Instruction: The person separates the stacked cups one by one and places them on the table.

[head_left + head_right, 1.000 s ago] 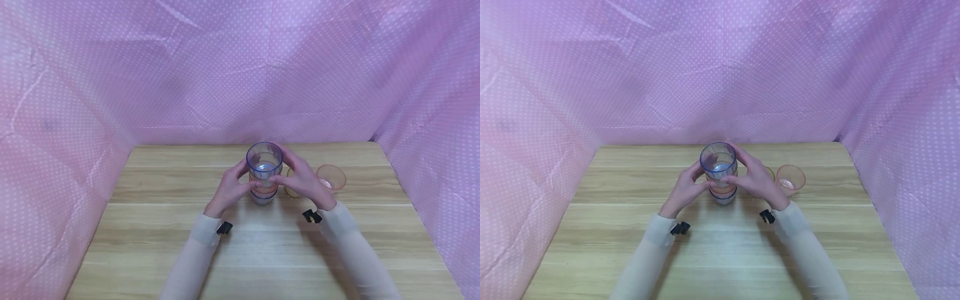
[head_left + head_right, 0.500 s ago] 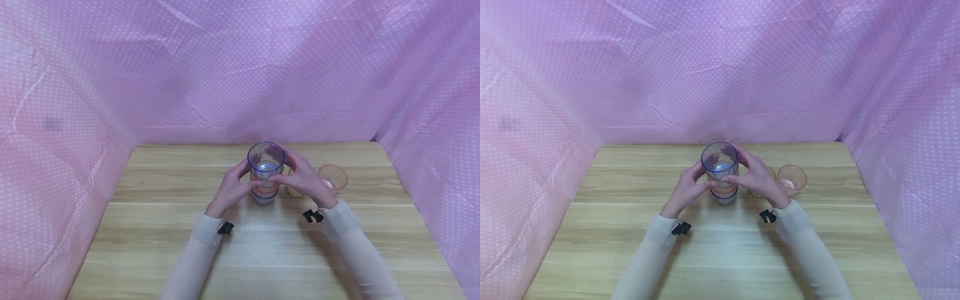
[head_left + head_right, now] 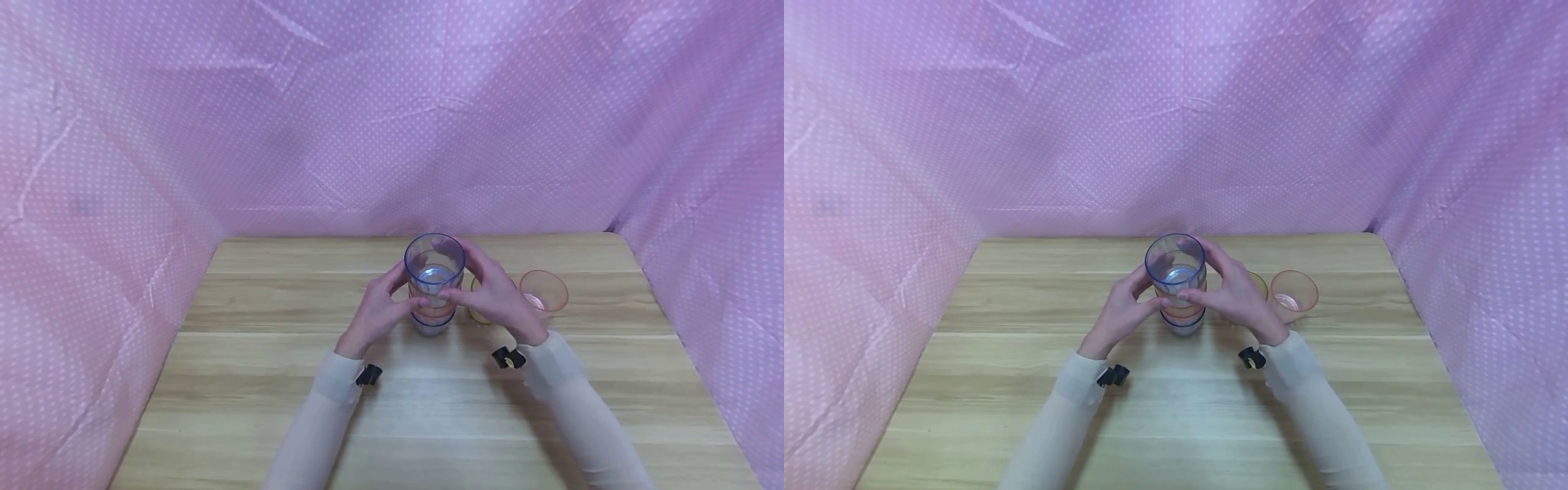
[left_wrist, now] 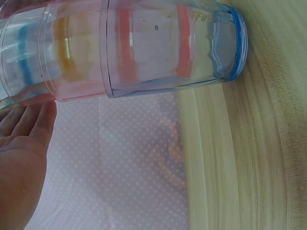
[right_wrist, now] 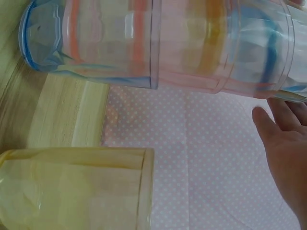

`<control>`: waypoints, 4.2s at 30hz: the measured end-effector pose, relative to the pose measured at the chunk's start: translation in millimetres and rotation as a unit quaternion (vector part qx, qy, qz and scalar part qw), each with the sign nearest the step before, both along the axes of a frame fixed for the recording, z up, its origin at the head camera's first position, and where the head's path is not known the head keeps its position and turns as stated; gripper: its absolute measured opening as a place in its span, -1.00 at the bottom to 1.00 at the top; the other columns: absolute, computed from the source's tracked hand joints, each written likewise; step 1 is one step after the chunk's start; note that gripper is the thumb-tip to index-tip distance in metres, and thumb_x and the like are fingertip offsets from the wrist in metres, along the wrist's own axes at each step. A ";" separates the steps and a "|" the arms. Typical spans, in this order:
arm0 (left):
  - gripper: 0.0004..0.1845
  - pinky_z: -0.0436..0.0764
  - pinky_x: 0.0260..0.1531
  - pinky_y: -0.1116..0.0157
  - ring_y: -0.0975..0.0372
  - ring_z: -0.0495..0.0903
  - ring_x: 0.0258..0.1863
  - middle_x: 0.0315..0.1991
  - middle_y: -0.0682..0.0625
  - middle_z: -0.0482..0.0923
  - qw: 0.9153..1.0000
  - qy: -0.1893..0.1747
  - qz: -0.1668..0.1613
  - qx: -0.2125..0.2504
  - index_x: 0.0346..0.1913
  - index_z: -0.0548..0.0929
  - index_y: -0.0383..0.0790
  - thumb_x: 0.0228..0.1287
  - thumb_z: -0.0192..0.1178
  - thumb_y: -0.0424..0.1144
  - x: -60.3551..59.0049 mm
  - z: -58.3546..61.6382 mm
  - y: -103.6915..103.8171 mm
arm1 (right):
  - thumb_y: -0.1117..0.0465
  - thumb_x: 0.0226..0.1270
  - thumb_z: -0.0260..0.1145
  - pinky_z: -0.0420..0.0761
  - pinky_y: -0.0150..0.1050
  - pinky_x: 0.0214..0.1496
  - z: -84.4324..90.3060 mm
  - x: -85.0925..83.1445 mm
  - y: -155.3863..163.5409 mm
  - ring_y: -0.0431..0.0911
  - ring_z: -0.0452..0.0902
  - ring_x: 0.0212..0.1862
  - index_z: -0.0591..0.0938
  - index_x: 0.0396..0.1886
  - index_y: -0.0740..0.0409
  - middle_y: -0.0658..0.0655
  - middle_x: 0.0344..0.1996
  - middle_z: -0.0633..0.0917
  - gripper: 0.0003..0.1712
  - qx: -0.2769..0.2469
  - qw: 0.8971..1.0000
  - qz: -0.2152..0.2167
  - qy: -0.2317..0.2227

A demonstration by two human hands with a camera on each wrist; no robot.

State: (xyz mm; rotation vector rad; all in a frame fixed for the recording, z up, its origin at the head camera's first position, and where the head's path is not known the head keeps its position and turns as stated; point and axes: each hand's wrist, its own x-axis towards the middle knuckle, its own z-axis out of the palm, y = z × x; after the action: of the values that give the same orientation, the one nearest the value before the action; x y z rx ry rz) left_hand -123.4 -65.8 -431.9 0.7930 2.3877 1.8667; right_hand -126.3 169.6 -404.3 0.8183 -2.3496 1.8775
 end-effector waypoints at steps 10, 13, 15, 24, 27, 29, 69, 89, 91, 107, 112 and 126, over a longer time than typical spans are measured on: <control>-0.18 0.47 0.42 0.12 0.14 0.56 0.32 0.38 -0.01 0.54 1.000 0.007 -0.005 0.004 0.54 0.40 -0.07 0.23 0.50 -0.27 0.8 -1.9 2.2 | 0.40 0.21 0.55 0.30 -0.06 0.58 -3.1 3.4 0.3 -0.03 0.37 0.47 0.35 0.54 0.12 0.11 0.41 0.54 -0.07 -0.024 1.000 0.000 -0.010; -0.19 0.46 0.43 0.12 0.14 0.53 0.35 0.40 -0.01 0.52 1.000 0.008 -0.006 0.005 0.54 0.41 -0.05 0.24 0.50 -0.27 1.0 -2.8 2.2 | 0.42 0.20 0.55 0.29 -0.03 0.58 -2.8 4.3 -0.3 -0.02 0.36 0.48 0.34 0.55 0.11 0.11 0.42 0.53 -0.06 -0.030 0.999 0.002 -0.012; -0.20 0.45 0.43 0.10 0.14 0.52 0.36 0.40 0.00 0.52 1.000 0.007 -0.006 0.007 0.54 0.41 -0.04 0.24 0.49 -0.27 1.4 -3.2 1.8 | 0.42 0.19 0.56 0.26 0.01 0.59 -2.9 4.8 -0.9 -0.01 0.34 0.49 0.34 0.55 0.10 0.11 0.43 0.51 -0.05 -0.032 0.999 0.002 -0.014; -0.18 0.46 0.42 0.11 0.09 0.51 0.37 0.39 -0.09 0.53 1.000 0.001 0.006 0.009 0.54 0.40 -0.11 0.23 0.50 -0.30 2.6 -3.6 1.1 | 0.43 0.17 0.57 0.23 -0.01 0.61 -4.0 5.5 -4.4 0.01 0.35 0.47 0.30 0.56 0.20 0.19 0.42 0.50 -0.02 -0.062 0.998 -0.009 -0.013; -0.17 0.47 0.42 0.11 0.06 0.52 0.36 0.39 -0.12 0.52 1.000 0.001 0.007 0.008 0.55 0.39 -0.15 0.23 0.50 -0.31 2.5 -3.6 2.0 | 0.42 0.19 0.57 0.26 -0.05 0.60 -3.3 4.6 -5.8 0.05 0.35 0.47 0.29 0.56 0.23 0.24 0.43 0.48 -0.02 -0.092 0.996 0.004 0.010; -0.17 0.47 0.42 0.12 0.05 0.52 0.36 0.40 -0.13 0.51 1.000 0.002 0.009 0.006 0.55 0.37 -0.18 0.23 0.50 -0.31 2.3 -3.8 2.2 | 0.39 0.20 0.57 0.26 -0.06 0.60 -2.3 4.2 -6.7 0.08 0.34 0.47 0.29 0.56 0.24 0.26 0.44 0.47 -0.03 -0.109 0.994 0.014 0.025; -0.16 0.46 0.42 0.22 0.03 0.50 0.38 0.43 -0.15 0.47 1.000 0.008 0.008 0.027 0.53 0.36 -0.31 0.20 0.49 -0.41 1.7 -6.2 3.9 | 0.23 0.12 0.66 0.28 -0.02 0.59 24.0 22.8 -7.1 0.15 0.35 0.47 0.39 0.45 0.37 0.32 0.38 0.52 -0.05 -0.274 0.957 0.007 0.093; -0.16 0.41 0.45 0.24 0.06 0.46 0.41 0.43 -0.13 0.47 0.999 0.014 0.001 0.044 0.54 0.36 -0.29 0.19 0.47 -0.46 3.1 -5.9 4.8 | 0.37 0.08 0.65 0.35 -0.06 0.56 26.0 34.5 21.9 0.17 0.41 0.43 0.40 0.41 0.44 0.38 0.35 0.52 -0.08 -0.331 0.936 -0.015 0.118; -0.16 0.42 0.45 0.24 0.06 0.47 0.41 0.43 -0.14 0.47 0.999 0.015 0.001 0.043 0.54 0.36 -0.30 0.19 0.47 -0.46 3.1 -6.0 4.8 | 0.38 0.08 0.64 0.34 -0.06 0.56 25.7 35.6 24.7 0.17 0.41 0.43 0.39 0.41 0.46 0.39 0.34 0.53 -0.08 -0.334 0.935 -0.018 0.119; -0.15 0.42 0.44 0.26 0.07 0.50 0.38 0.43 -0.09 0.47 0.999 0.008 0.006 0.034 0.55 0.34 -0.27 0.20 0.47 -0.42 3.2 -5.2 4.4 | 0.48 0.07 0.61 0.32 -0.06 0.58 24.4 39.6 50.6 0.17 0.40 0.45 0.37 0.40 0.51 0.41 0.35 0.52 -0.09 -0.326 0.936 -0.031 0.125; -0.15 0.42 0.44 0.24 0.05 0.51 0.37 0.43 -0.09 0.48 0.999 0.009 0.008 0.033 0.55 0.35 -0.27 0.20 0.47 -0.43 3.4 -5.5 3.9 | 0.55 0.04 0.59 0.30 -0.05 0.59 23.1 40.0 58.6 0.19 0.38 0.45 0.35 0.41 0.53 0.43 0.35 0.51 -0.08 -0.326 0.936 -0.037 0.127; -0.15 0.42 0.44 0.24 0.05 0.51 0.37 0.43 -0.08 0.48 0.999 0.008 0.008 0.031 0.54 0.36 -0.26 0.20 0.48 -0.42 2.5 -5.6 4.4 | 0.62 0.00 0.57 0.38 -0.08 0.52 16.3 42.1 89.8 0.20 0.36 0.43 0.35 0.41 0.55 0.44 0.36 0.50 -0.06 -0.303 0.939 -0.091 0.135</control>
State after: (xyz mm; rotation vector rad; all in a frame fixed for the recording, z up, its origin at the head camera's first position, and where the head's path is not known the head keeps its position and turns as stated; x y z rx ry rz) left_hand -120.9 -61.5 -437.6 0.7989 2.3628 1.9581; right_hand -84.2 259.3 -387.9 0.6961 -1.4926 2.0633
